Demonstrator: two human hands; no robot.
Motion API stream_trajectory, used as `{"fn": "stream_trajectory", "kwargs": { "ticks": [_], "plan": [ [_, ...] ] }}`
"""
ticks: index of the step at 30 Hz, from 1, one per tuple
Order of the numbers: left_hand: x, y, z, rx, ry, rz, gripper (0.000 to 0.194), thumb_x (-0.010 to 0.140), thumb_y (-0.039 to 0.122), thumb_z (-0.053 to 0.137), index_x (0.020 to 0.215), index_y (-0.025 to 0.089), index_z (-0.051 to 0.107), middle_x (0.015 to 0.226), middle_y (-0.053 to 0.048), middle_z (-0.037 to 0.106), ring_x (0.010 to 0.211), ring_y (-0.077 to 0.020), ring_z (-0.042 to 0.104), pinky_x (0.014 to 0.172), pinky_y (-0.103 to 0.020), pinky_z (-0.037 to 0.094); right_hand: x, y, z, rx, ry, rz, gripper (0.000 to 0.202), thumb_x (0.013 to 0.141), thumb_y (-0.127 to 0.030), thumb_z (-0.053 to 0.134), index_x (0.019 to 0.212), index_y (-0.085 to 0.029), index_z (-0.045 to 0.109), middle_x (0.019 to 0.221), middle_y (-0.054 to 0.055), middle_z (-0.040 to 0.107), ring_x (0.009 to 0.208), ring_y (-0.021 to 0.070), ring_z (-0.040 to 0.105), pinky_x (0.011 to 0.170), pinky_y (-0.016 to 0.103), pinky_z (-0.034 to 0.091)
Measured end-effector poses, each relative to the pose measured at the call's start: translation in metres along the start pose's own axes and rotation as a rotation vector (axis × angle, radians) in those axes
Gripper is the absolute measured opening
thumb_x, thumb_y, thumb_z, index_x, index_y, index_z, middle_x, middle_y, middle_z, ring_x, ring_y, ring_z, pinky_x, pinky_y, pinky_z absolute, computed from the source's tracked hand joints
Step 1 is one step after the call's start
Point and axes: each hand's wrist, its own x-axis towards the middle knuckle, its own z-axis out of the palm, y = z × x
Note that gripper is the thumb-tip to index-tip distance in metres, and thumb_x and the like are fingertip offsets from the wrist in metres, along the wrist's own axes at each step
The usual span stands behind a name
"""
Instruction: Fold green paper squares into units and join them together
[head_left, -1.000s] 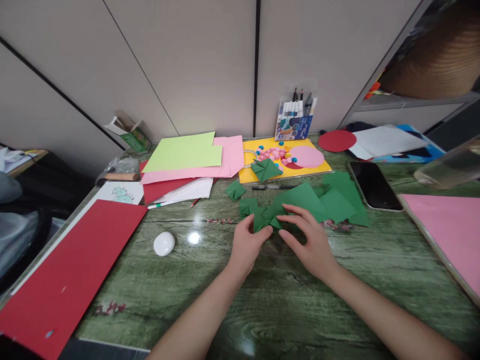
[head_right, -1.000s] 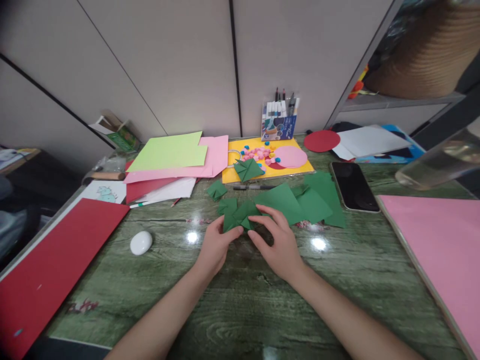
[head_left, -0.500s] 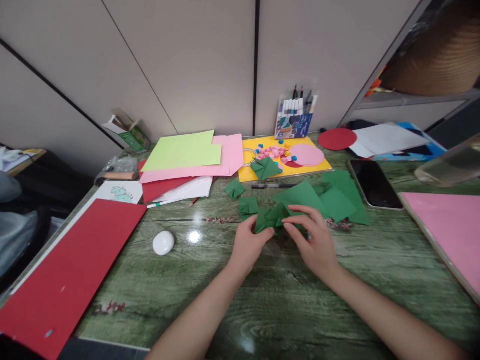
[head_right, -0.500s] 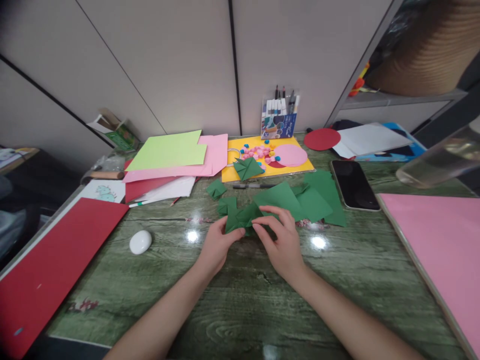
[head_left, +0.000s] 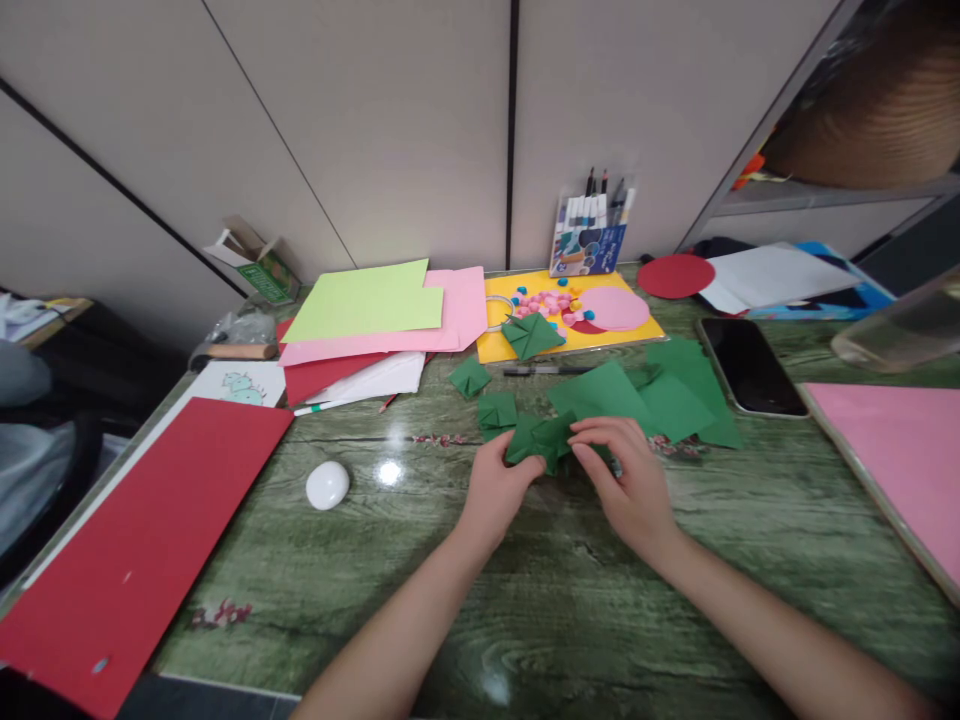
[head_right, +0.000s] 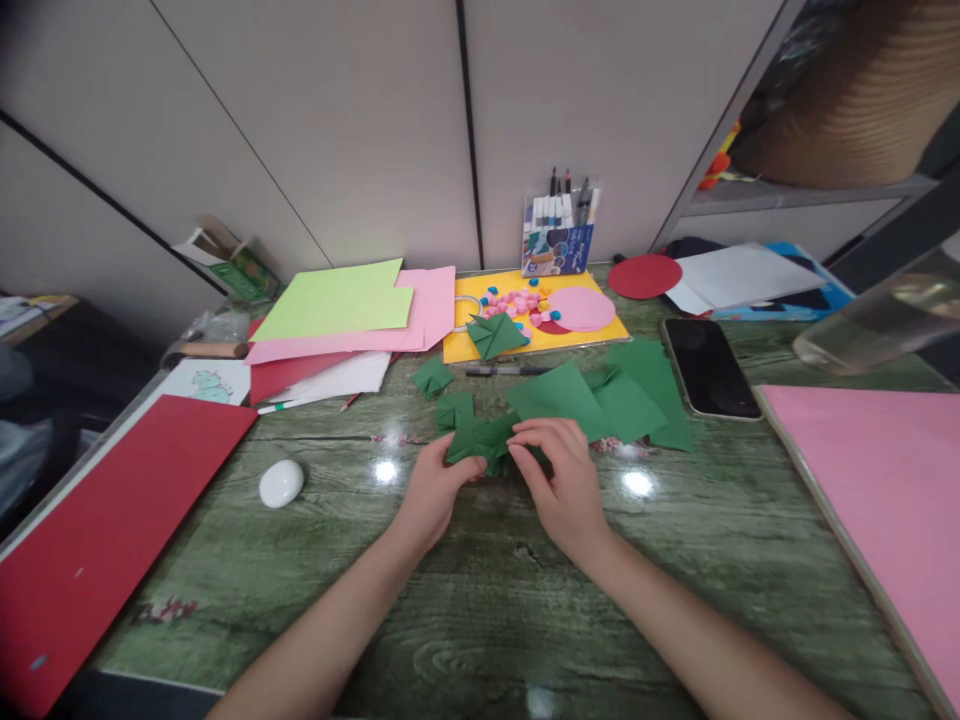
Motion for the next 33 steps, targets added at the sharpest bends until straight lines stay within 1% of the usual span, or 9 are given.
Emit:
{"fn": "stream_trajectory", "kwargs": {
  "ticks": [3, 7, 10, 17, 25, 29, 33],
  "plan": [
    [-0.0001, 0.0016, 0.0012, -0.083, 0.016, -0.026, 0.005, 0.061, 0.012, 0.059, 0.065, 0.014, 0.058, 0.059, 0.004, 0.050, 0.057, -0.0086, 0.042, 0.056, -0.021, 0.033, -0.0005, 0.0004, 0.0007, 0.008, 0.005, 0.003, 0.006, 0.085, -0.018, 0.052, 0.085, -0.022, 0.057, 0.090, 0.005, 0.062, 0.090, 0.0198, 0.053, 0.080, 0.037, 0.040],
    [0.0001, 0.0040, 0.0022, -0.264, 0.028, -0.131, 0.007, 0.059, 0.013, 0.061, 0.063, 0.014, 0.056, 0.057, 0.003, 0.051, 0.054, -0.0080, 0.044, 0.054, -0.021, 0.034, -0.0011, 0.0017, 0.0018, 0.018, 0.001, 0.013, 0.009, 0.086, -0.017, 0.049, 0.087, -0.022, 0.056, 0.090, 0.005, 0.062, 0.089, 0.0195, 0.053, 0.079, 0.037, 0.041],
    [0.0000, 0.0062, 0.0026, -0.312, 0.032, -0.163, 0.009, 0.057, 0.013, 0.063, 0.063, 0.013, 0.055, 0.057, 0.003, 0.053, 0.053, -0.0076, 0.045, 0.054, -0.020, 0.035, -0.0013, 0.0023, 0.0025, 0.016, 0.000, 0.008, 0.008, 0.086, -0.017, 0.048, 0.087, -0.022, 0.055, 0.089, 0.005, 0.062, 0.089, 0.0198, 0.054, 0.079, 0.037, 0.041],
    [-0.0010, 0.0085, 0.0030, -0.258, 0.035, -0.126, 0.009, 0.058, 0.014, 0.063, 0.064, 0.014, 0.057, 0.058, 0.003, 0.052, 0.055, -0.0082, 0.044, 0.055, -0.021, 0.034, -0.0008, 0.0001, 0.0023, -0.002, 0.000, -0.003, 0.007, 0.085, -0.020, 0.049, 0.086, -0.023, 0.056, 0.088, 0.005, 0.062, 0.089, 0.0216, 0.055, 0.078, 0.039, 0.043],
    [-0.0008, 0.0023, 0.0018, -0.131, 0.022, -0.037, 0.006, 0.062, 0.014, 0.061, 0.067, 0.014, 0.058, 0.059, 0.003, 0.051, 0.056, -0.0089, 0.043, 0.056, -0.021, 0.033, -0.0020, -0.0018, 0.0006, -0.048, -0.005, -0.023, 0.006, 0.083, -0.020, 0.053, 0.085, -0.022, 0.057, 0.089, 0.005, 0.062, 0.090, 0.0218, 0.054, 0.079, 0.039, 0.041],
    [-0.0013, 0.0016, 0.0014, -0.114, 0.035, 0.016, 0.005, 0.063, 0.015, 0.061, 0.067, 0.014, 0.059, 0.061, 0.004, 0.052, 0.058, -0.0086, 0.042, 0.059, -0.021, 0.035, -0.0019, -0.0026, 0.0007, -0.043, -0.006, -0.024, 0.007, 0.084, -0.019, 0.052, 0.086, -0.023, 0.057, 0.089, 0.005, 0.061, 0.090, 0.0213, 0.053, 0.079, 0.039, 0.041],
    [-0.0012, 0.0027, 0.0012, -0.118, 0.045, 0.017, 0.006, 0.063, 0.016, 0.062, 0.069, 0.014, 0.059, 0.062, 0.004, 0.054, 0.058, -0.0089, 0.043, 0.058, -0.021, 0.035, -0.0019, -0.0031, 0.0014, -0.038, -0.026, -0.019, 0.007, 0.083, -0.020, 0.054, 0.086, -0.023, 0.058, 0.091, 0.005, 0.060, 0.091, 0.0217, 0.053, 0.080, 0.040, 0.042]
  ]
}}
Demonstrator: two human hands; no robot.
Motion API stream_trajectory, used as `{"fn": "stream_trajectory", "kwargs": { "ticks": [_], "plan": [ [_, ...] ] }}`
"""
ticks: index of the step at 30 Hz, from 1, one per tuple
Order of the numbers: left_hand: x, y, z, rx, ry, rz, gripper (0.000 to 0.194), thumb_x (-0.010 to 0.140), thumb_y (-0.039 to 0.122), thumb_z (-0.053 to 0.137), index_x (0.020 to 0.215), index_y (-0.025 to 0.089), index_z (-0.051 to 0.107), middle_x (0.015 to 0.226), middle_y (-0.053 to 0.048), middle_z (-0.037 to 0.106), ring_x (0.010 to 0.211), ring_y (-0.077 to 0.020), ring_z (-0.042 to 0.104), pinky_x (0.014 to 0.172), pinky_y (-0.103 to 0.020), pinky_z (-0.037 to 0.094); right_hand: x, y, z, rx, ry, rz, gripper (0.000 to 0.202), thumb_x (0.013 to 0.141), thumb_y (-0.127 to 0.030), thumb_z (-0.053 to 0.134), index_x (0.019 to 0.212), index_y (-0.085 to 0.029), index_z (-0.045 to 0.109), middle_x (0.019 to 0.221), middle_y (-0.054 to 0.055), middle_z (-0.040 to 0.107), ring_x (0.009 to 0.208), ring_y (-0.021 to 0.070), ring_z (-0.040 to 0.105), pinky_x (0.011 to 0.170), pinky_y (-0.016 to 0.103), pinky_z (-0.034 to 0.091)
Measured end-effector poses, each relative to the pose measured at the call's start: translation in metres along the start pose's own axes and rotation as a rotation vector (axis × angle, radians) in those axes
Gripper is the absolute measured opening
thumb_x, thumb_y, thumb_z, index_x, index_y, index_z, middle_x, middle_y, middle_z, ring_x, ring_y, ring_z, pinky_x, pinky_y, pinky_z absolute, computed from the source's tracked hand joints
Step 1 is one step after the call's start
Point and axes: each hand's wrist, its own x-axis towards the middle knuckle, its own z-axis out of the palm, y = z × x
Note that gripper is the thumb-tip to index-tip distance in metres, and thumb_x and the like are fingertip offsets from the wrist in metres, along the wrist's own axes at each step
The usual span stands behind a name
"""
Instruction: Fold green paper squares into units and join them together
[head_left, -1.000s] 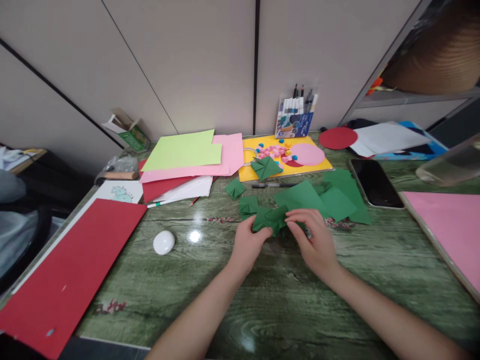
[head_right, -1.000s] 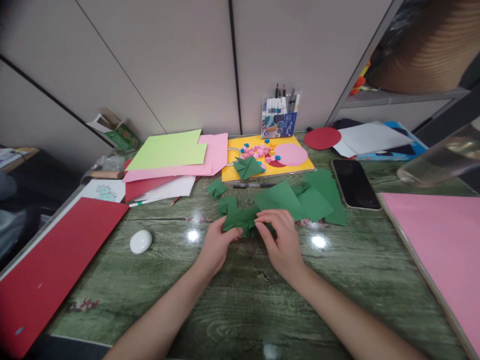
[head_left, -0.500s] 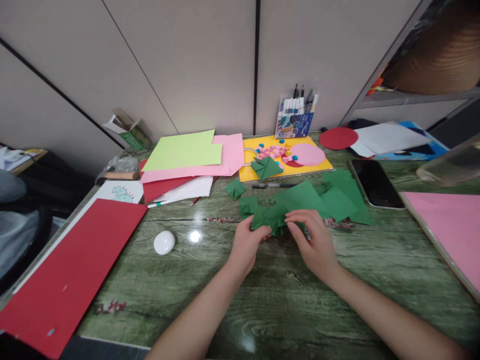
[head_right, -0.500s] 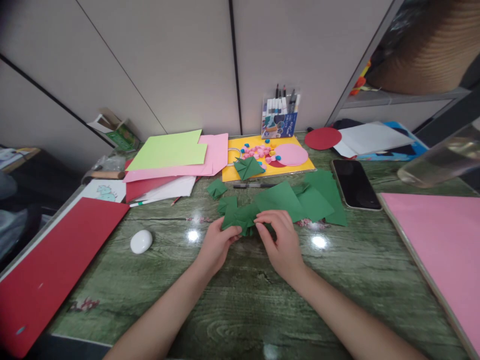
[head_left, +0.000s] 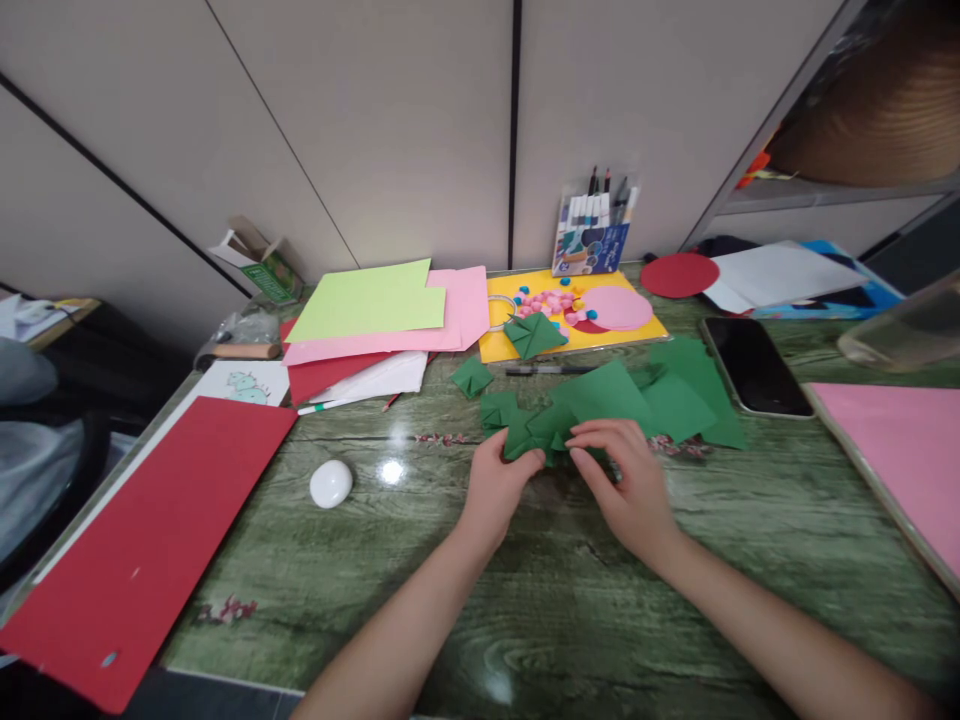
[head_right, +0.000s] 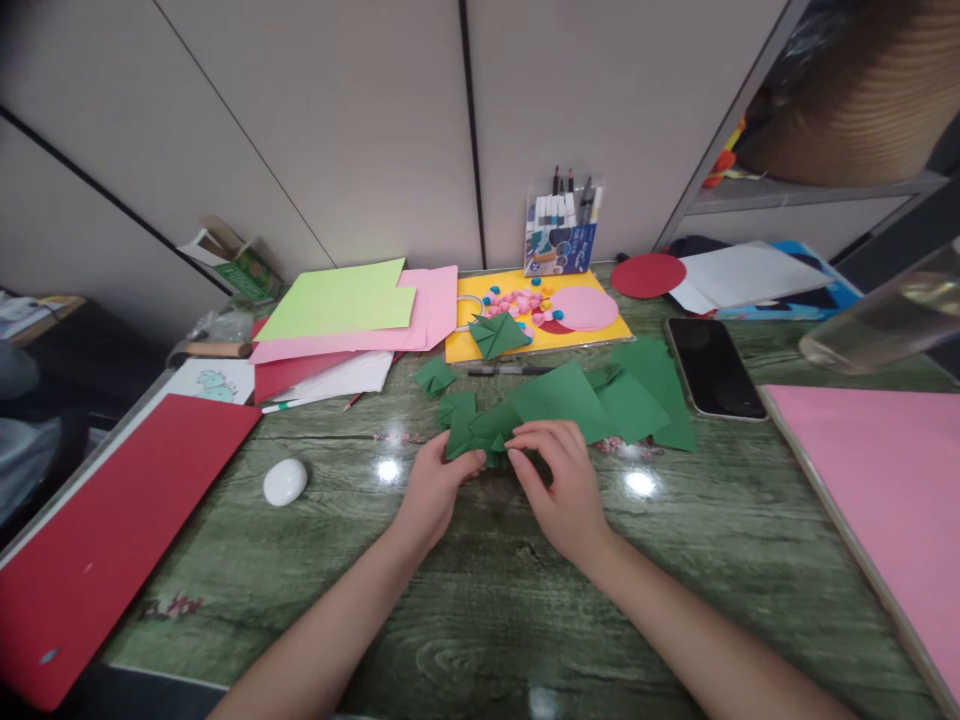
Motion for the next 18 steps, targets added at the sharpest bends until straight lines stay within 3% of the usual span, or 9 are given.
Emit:
{"fn": "stream_trajectory", "kwargs": {
  "ticks": [18],
  "plan": [
    [-0.0009, 0.0026, 0.0024, -0.061, -0.037, -0.065, 0.015, 0.061, 0.017, 0.066, 0.075, 0.013, 0.062, 0.068, -0.001, 0.060, 0.060, -0.0111, 0.050, 0.061, -0.025, 0.042, -0.0022, 0.0021, 0.0025, -0.099, -0.016, -0.123, 0.012, 0.078, -0.020, 0.058, 0.087, -0.025, 0.064, 0.094, 0.006, 0.060, 0.090, 0.0218, 0.054, 0.079, 0.042, 0.042]
  ]
}}
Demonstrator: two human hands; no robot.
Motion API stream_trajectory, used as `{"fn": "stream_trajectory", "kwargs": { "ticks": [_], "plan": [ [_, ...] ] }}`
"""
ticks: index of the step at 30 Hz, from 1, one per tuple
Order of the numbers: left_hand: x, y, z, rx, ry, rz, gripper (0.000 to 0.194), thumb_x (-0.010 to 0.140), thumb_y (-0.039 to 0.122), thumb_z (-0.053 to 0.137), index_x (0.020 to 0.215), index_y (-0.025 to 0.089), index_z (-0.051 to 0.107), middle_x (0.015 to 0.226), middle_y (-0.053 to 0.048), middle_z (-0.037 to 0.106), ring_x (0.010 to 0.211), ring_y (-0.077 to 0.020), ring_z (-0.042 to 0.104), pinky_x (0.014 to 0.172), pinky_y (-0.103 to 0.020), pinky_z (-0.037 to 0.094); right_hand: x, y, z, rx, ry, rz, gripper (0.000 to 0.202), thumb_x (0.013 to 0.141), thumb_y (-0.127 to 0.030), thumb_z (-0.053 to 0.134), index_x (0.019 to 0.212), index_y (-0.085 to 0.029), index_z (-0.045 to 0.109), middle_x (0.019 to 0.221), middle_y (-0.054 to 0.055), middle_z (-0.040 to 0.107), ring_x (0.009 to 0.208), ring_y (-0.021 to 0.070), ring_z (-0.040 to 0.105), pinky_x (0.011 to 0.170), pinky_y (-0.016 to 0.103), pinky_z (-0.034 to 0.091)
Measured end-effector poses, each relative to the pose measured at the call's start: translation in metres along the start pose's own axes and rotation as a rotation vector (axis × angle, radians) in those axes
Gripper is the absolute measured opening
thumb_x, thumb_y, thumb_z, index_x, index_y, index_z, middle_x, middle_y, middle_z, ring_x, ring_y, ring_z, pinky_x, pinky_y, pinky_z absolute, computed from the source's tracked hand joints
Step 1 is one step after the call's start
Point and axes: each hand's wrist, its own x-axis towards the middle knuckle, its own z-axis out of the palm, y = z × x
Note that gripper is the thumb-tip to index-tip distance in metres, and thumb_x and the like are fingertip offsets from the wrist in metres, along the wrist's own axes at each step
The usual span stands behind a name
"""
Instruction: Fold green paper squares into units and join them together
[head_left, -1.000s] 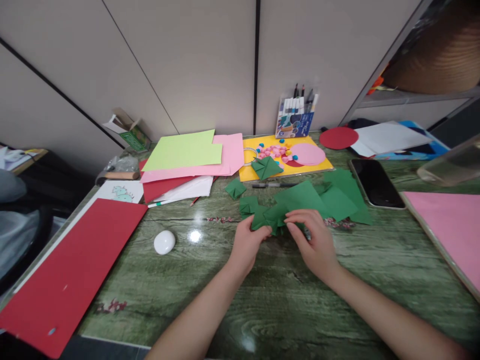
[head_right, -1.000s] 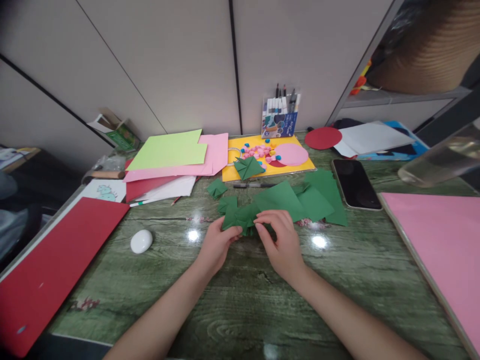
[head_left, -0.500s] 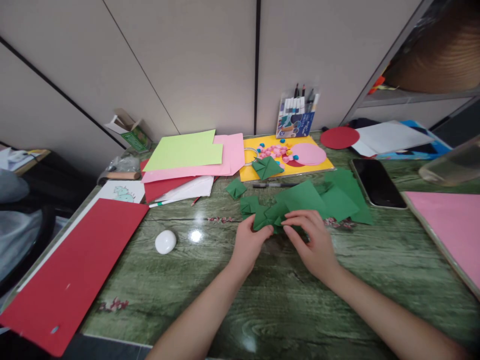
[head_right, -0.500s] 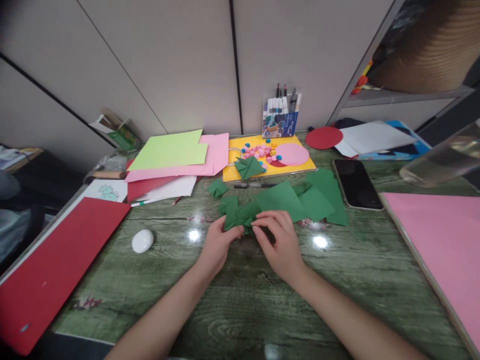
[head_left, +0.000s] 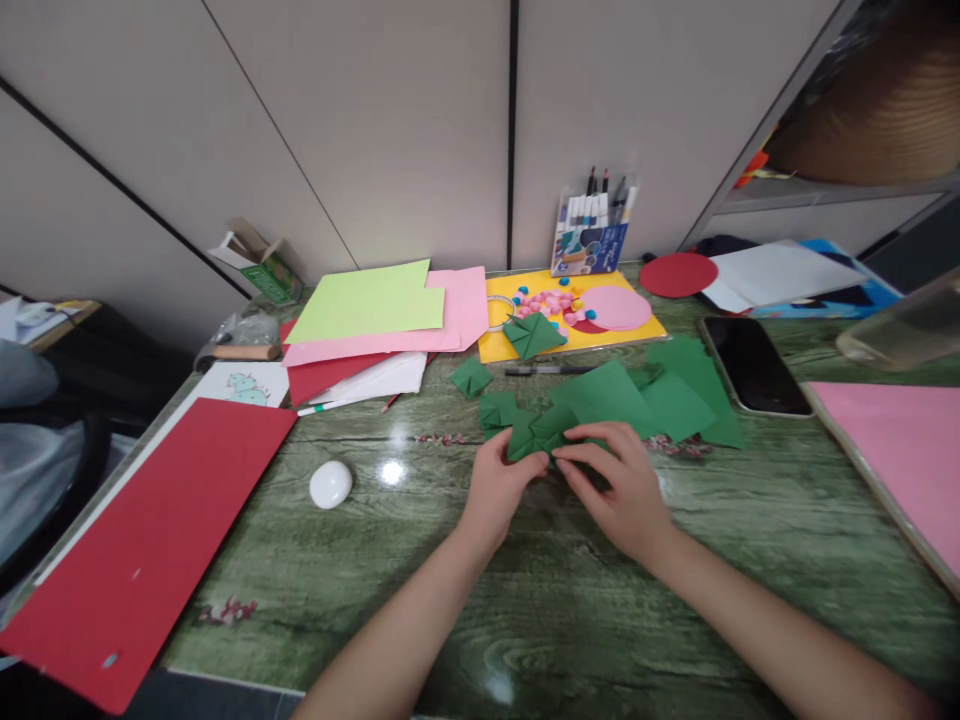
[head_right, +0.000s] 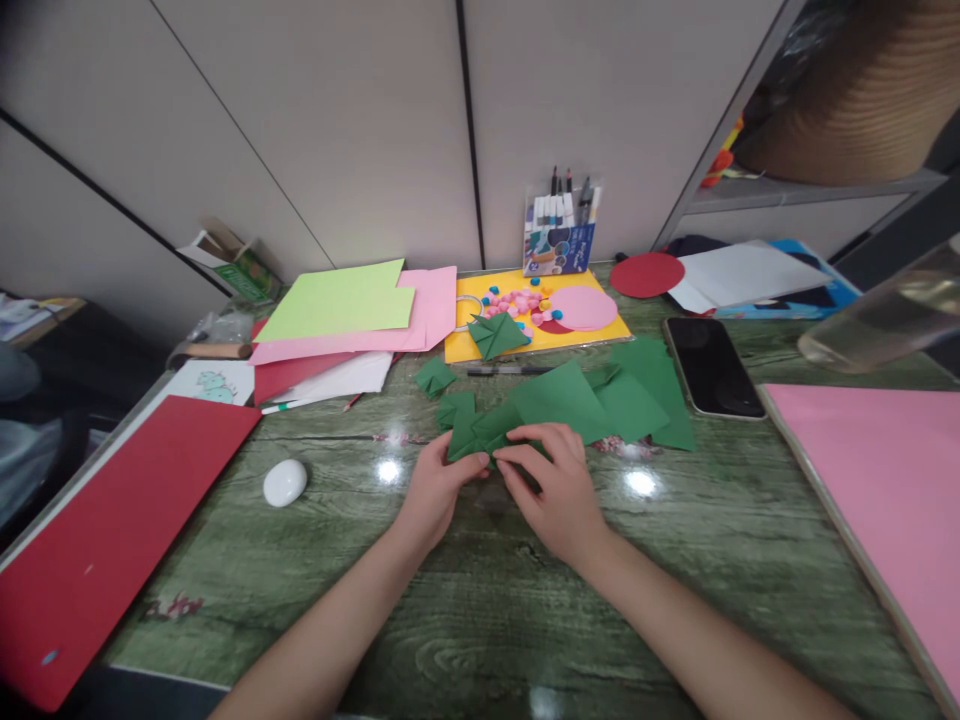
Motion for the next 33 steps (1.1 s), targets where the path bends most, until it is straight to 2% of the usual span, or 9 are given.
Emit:
{"fn": "stream_trajectory", "kwargs": {
  "ticks": [9, 20, 24, 26, 28, 30, 33],
  "plan": [
    [0.001, -0.001, 0.000, -0.023, 0.043, -0.016, 0.015, 0.060, 0.019, 0.068, 0.071, 0.013, 0.060, 0.063, 0.000, 0.059, 0.058, -0.0099, 0.050, 0.060, -0.024, 0.043, 0.001, -0.004, 0.000, 0.002, 0.005, -0.002, 0.009, 0.078, -0.021, 0.059, 0.082, -0.026, 0.065, 0.093, 0.005, 0.061, 0.091, 0.0225, 0.054, 0.079, 0.043, 0.042],
    [0.001, 0.003, 0.000, -0.105, 0.064, -0.034, 0.016, 0.062, 0.018, 0.067, 0.077, 0.014, 0.062, 0.071, -0.001, 0.063, 0.063, -0.0104, 0.055, 0.062, -0.024, 0.045, 0.001, -0.004, -0.002, 0.162, 0.033, 0.265, 0.024, 0.078, -0.029, 0.060, 0.101, -0.024, 0.055, 0.113, 0.009, 0.048, 0.111, 0.0255, 0.045, 0.094, 0.046, 0.038],
    [0.000, 0.004, 0.002, -0.060, 0.089, -0.029, 0.019, 0.061, 0.018, 0.067, 0.079, 0.013, 0.062, 0.074, -0.001, 0.063, 0.065, -0.0116, 0.055, 0.063, -0.025, 0.047, -0.002, 0.001, 0.006, 0.410, 0.126, 0.389, 0.037, 0.079, -0.032, 0.059, 0.113, -0.026, 0.046, 0.120, 0.010, 0.046, 0.108, 0.0238, 0.049, 0.088, 0.043, 0.044],
    [0.001, 0.002, 0.001, -0.020, 0.085, -0.006, 0.020, 0.062, 0.018, 0.067, 0.081, 0.013, 0.062, 0.076, -0.002, 0.064, 0.066, -0.0123, 0.055, 0.062, -0.026, 0.048, -0.003, 0.004, 0.010, 0.585, 0.113, 0.485, 0.042, 0.079, -0.032, 0.059, 0.118, -0.027, 0.042, 0.113, 0.009, 0.050, 0.096, 0.0206, 0.056, 0.081, 0.038, 0.049],
    [0.002, -0.001, 0.000, 0.028, 0.058, 0.031, 0.021, 0.063, 0.017, 0.066, 0.084, 0.014, 0.062, 0.077, -0.002, 0.064, 0.067, -0.0129, 0.056, 0.064, -0.026, 0.048, -0.003, 0.004, 0.013, 0.700, 0.058, 0.579, 0.046, 0.079, -0.033, 0.059, 0.120, -0.027, 0.040, 0.093, 0.004, 0.056, 0.081, 0.0183, 0.059, 0.072, 0.035, 0.051],
    [0.004, -0.004, -0.002, 0.079, 0.021, 0.075, 0.020, 0.064, 0.016, 0.066, 0.084, 0.014, 0.062, 0.078, -0.002, 0.064, 0.069, -0.0132, 0.056, 0.066, -0.026, 0.047, -0.003, 0.003, 0.014, 0.733, 0.007, 0.642, 0.048, 0.077, -0.032, 0.061, 0.120, -0.026, 0.041, 0.074, -0.001, 0.054, 0.070, 0.0178, 0.058, 0.065, 0.033, 0.050],
    [0.005, -0.006, -0.004, 0.135, -0.021, 0.117, 0.017, 0.065, 0.015, 0.065, 0.082, 0.015, 0.062, 0.077, -0.001, 0.064, 0.070, -0.0134, 0.056, 0.069, -0.026, 0.046, -0.003, 0.000, 0.015, 0.705, -0.030, 0.689, 0.050, 0.074, -0.031, 0.063, 0.119, -0.025, 0.040, 0.069, -0.002, 0.053, 0.068, 0.0185, 0.057, 0.063, 0.033, 0.049]
  ]
}}
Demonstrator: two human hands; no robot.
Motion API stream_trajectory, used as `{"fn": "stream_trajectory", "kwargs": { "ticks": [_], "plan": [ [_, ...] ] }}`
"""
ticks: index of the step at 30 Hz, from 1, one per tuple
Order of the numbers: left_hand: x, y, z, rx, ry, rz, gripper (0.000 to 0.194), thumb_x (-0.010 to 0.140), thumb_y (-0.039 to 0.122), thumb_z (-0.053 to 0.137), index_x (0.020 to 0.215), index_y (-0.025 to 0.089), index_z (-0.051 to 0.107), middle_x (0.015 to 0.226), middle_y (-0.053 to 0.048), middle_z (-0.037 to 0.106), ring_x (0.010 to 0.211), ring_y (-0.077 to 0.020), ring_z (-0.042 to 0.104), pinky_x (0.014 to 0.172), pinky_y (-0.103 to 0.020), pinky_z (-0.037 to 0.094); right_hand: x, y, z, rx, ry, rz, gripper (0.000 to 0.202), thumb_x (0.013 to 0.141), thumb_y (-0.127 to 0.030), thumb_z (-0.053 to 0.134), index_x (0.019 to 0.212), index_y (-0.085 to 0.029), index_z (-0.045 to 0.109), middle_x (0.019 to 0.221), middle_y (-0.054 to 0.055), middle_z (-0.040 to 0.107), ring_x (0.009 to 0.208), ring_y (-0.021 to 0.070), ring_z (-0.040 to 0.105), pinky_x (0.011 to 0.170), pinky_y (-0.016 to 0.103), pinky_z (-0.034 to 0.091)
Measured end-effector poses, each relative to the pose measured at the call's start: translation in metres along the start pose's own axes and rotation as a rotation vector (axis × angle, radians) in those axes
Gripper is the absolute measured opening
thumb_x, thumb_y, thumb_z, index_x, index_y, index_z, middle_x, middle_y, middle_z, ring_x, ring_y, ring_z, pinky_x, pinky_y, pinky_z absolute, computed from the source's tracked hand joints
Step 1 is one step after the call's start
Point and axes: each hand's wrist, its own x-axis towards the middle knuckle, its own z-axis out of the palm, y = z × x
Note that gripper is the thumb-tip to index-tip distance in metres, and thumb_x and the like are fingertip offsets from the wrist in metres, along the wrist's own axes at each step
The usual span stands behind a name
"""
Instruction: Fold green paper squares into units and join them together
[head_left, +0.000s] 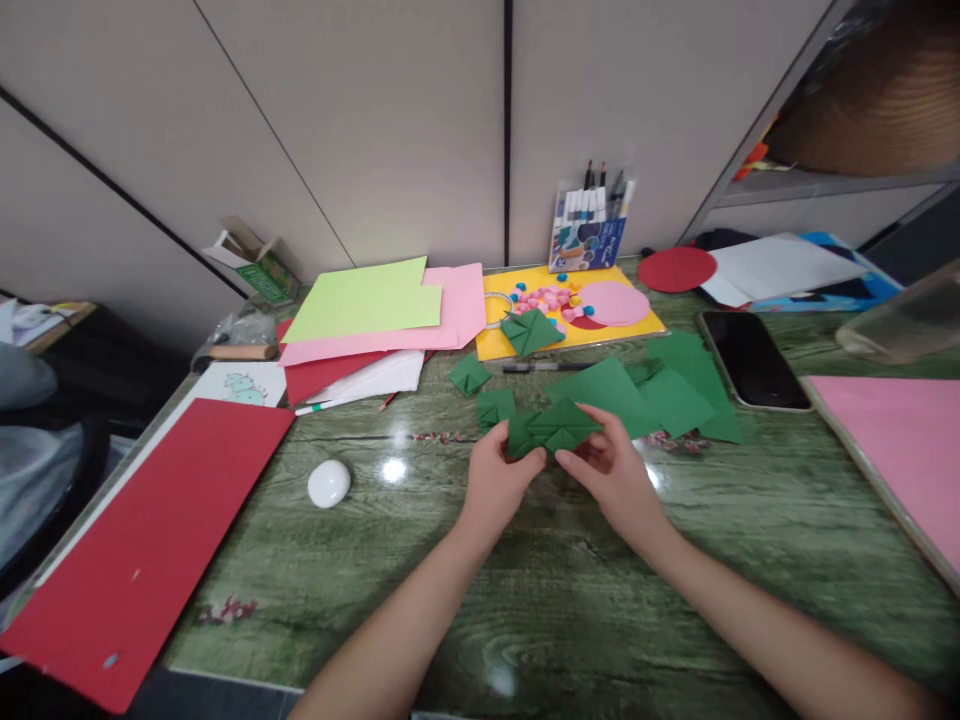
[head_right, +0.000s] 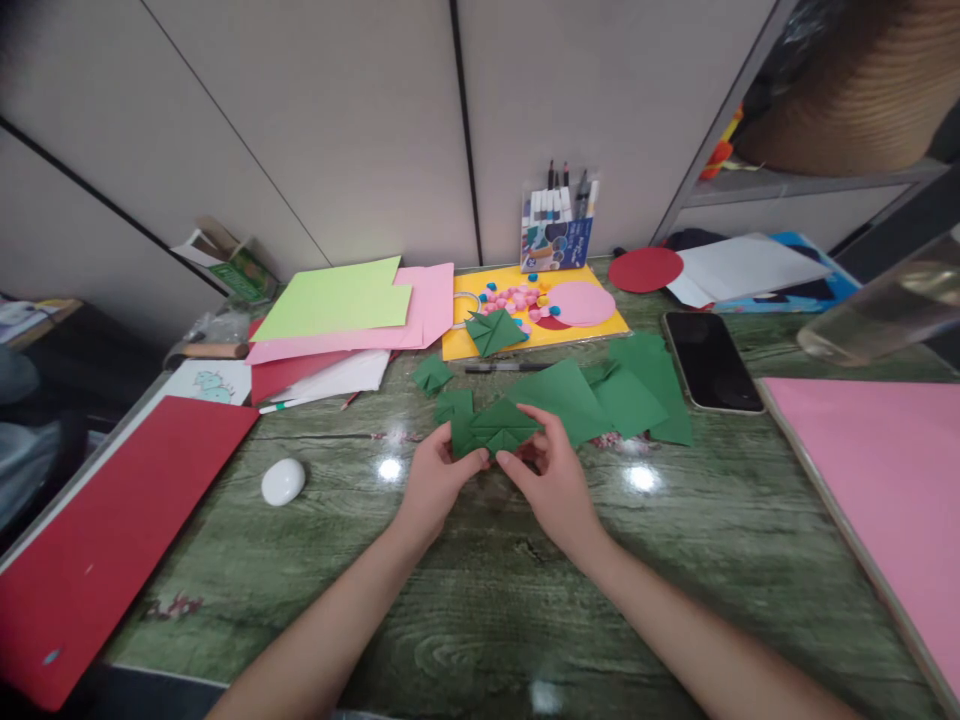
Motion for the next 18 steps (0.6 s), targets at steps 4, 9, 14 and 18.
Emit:
{"fn": "stream_trajectory", "kwargs": {
  "ticks": [4, 9, 14, 18],
  "plan": [
    [-0.001, 0.002, 0.002, -0.002, -0.024, -0.011, 0.017, 0.065, 0.016, 0.065, 0.082, 0.015, 0.062, 0.077, -0.001, 0.065, 0.069, -0.0140, 0.057, 0.068, -0.027, 0.046, 0.000, 0.000, 0.000, -0.036, 0.034, 0.002, 0.047, 0.074, -0.029, 0.063, 0.115, -0.025, 0.042, 0.071, -0.001, 0.056, 0.066, 0.0184, 0.056, 0.063, 0.033, 0.047],
    [-0.001, 0.002, 0.003, -0.036, -0.030, -0.028, 0.023, 0.066, 0.020, 0.068, 0.087, 0.015, 0.063, 0.084, -0.004, 0.067, 0.076, -0.0158, 0.059, 0.073, -0.028, 0.047, -0.001, -0.008, -0.001, -0.096, 0.047, 0.005, 0.046, 0.072, -0.026, 0.064, 0.113, -0.026, 0.045, 0.061, -0.004, 0.051, 0.059, 0.0181, 0.053, 0.055, 0.030, 0.043],
    [-0.001, 0.000, 0.000, -0.017, 0.001, -0.012, 0.027, 0.064, 0.024, 0.072, 0.088, 0.015, 0.062, 0.085, -0.004, 0.067, 0.077, -0.0160, 0.059, 0.074, -0.027, 0.046, -0.005, -0.016, 0.001, -0.058, 0.026, 0.014, 0.045, 0.071, -0.026, 0.064, 0.112, -0.025, 0.045, 0.059, -0.005, 0.050, 0.058, 0.0170, 0.052, 0.054, 0.029, 0.042],
    [-0.002, 0.001, -0.002, -0.008, 0.030, 0.010, 0.028, 0.061, 0.024, 0.074, 0.084, 0.016, 0.061, 0.077, -0.001, 0.065, 0.072, -0.0140, 0.057, 0.068, -0.024, 0.044, -0.005, -0.016, 0.000, 0.010, -0.023, 0.024, 0.047, 0.071, -0.027, 0.064, 0.113, -0.025, 0.044, 0.059, -0.006, 0.048, 0.059, 0.0160, 0.051, 0.056, 0.028, 0.041]
  ]
}}
